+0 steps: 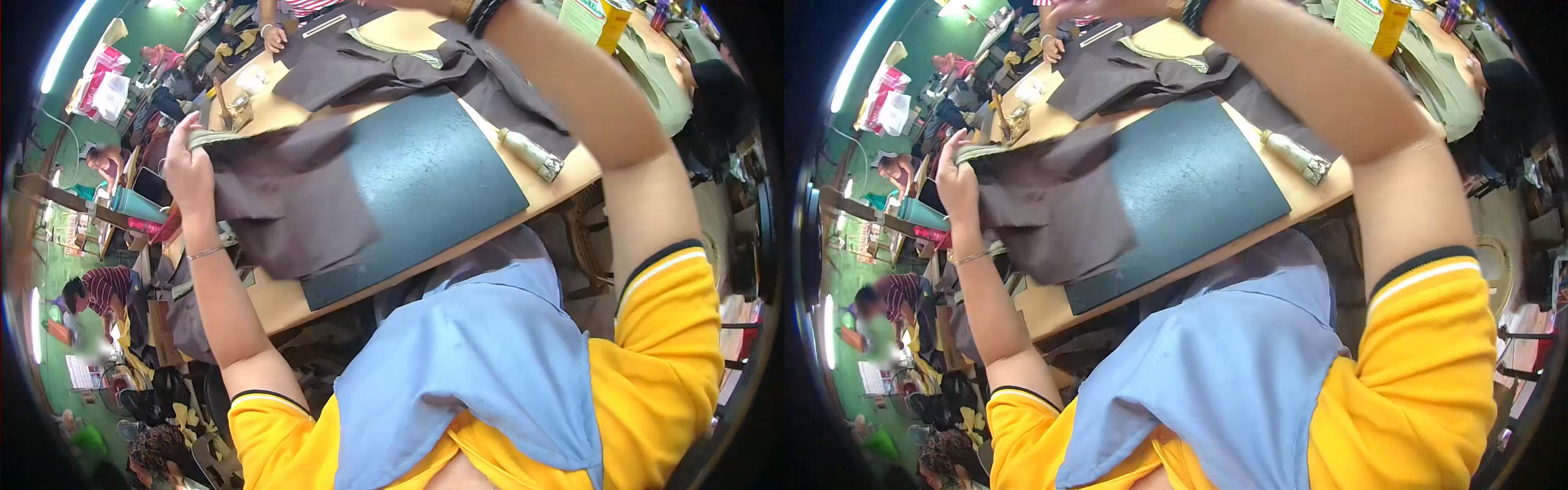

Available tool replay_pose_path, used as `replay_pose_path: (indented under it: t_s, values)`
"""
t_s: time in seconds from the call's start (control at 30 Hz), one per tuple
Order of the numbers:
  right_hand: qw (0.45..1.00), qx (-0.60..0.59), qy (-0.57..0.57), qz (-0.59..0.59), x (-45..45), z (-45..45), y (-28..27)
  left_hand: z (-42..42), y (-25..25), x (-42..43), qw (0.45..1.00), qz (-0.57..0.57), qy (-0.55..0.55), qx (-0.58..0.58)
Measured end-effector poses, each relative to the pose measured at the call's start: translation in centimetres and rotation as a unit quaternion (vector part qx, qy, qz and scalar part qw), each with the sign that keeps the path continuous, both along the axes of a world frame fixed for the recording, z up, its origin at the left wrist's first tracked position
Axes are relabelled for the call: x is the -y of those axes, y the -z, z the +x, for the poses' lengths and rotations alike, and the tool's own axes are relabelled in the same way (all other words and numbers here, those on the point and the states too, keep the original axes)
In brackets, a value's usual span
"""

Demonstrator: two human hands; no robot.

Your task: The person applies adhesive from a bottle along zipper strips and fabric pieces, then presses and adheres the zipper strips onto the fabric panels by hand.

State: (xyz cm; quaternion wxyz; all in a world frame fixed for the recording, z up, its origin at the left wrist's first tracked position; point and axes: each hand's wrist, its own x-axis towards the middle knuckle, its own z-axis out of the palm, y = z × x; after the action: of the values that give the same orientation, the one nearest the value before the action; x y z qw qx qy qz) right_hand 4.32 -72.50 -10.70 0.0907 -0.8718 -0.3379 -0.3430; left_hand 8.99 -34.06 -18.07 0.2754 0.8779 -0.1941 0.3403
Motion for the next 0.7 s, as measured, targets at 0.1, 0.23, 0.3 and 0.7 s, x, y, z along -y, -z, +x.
replay_pose_path:
  t_s: [0.1,0.23,0.3,0.7]
  values:
    - [0.979,-0.147,-0.079,0.119,-5.7,1.8,5.2,-3.1,-2.7,3.4,0.996,0.088,-0.021,0.013]
    - [0.956,-0.231,-0.154,0.097,-8.4,0.9,12.6,-6.3,-4.5,5.2,0.995,0.095,0.022,0.007]
    - [0.953,-0.233,-0.156,0.113,-8.8,0.2,14.5,-7.0,-5.2,4.6,0.997,0.032,0.072,-0.020]
    - [0.889,-0.359,-0.187,0.215,-10.6,-3.7,16.2,-5.1,-5.7,2.1,0.981,-0.121,0.113,-0.103]
